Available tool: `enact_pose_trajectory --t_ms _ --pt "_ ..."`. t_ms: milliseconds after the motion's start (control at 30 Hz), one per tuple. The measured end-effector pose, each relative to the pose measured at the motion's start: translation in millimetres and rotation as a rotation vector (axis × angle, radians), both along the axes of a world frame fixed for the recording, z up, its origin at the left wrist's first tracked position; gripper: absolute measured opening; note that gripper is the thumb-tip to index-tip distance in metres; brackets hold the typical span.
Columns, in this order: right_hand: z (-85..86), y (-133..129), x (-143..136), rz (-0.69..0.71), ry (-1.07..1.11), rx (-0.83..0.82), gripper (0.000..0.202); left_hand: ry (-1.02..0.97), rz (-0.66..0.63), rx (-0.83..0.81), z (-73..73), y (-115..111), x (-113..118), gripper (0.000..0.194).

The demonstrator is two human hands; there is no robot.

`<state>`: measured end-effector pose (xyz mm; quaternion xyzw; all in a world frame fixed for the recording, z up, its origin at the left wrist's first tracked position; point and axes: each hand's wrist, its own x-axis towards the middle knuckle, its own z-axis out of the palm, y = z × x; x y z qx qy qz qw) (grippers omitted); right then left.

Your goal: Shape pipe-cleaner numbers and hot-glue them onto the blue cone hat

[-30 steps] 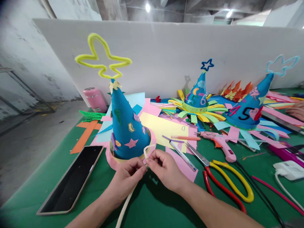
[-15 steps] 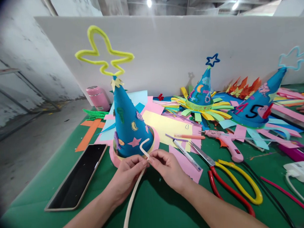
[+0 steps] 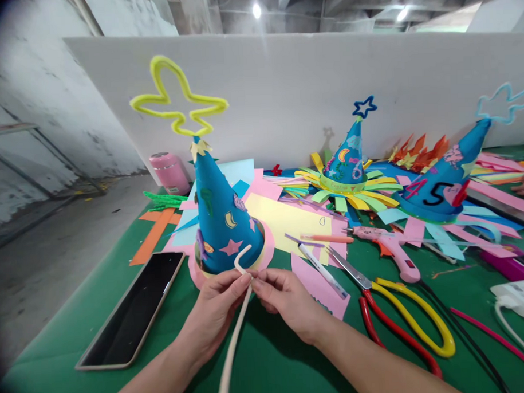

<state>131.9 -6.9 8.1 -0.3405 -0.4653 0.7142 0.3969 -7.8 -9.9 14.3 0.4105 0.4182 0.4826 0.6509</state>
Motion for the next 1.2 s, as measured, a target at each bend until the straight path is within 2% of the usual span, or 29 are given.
enact_pose_trajectory --t_ms 167,400,533,667,767,900,1033,1200 --pt "-2.1 -4 -3 0.118 0.079 -0.016 0.023 0.020 0.016 -0.028 3.7 0 -1 0.016" --pt "3.8 -4 -4 0.064 -0.038 0.082 0.024 0.070 0.024 0.019 4.4 1 -1 0.019" --pt "3.5 -3 -4 0.060 -0.034 0.026 0.024 0.085 0.007 0.019 8.5 3 -4 0.020" --pt "4.4 0 0 0.066 0.017 -0.030 0.017 0.143 -0.070 0.043 13.4 6 -11 0.021" --pt "6.6 5 6 0.137 0.066 -0.094 0.010 0.226 -0.145 0.068 19.0 8 -15 0.024" --pt "7.2 10 14 0.249 0.139 -0.277 0.006 0.331 -0.274 0.122 26.9 7 -18 0.027" --pt "4.3 12 18 0.330 0.148 -0.354 0.007 0.358 -0.396 0.081 25.9 8 -20 0.027" --pt "2.8 11 19 0.295 0.152 -0.332 0.005 0.285 -0.344 0.012 16.8 8 -19 0.028"
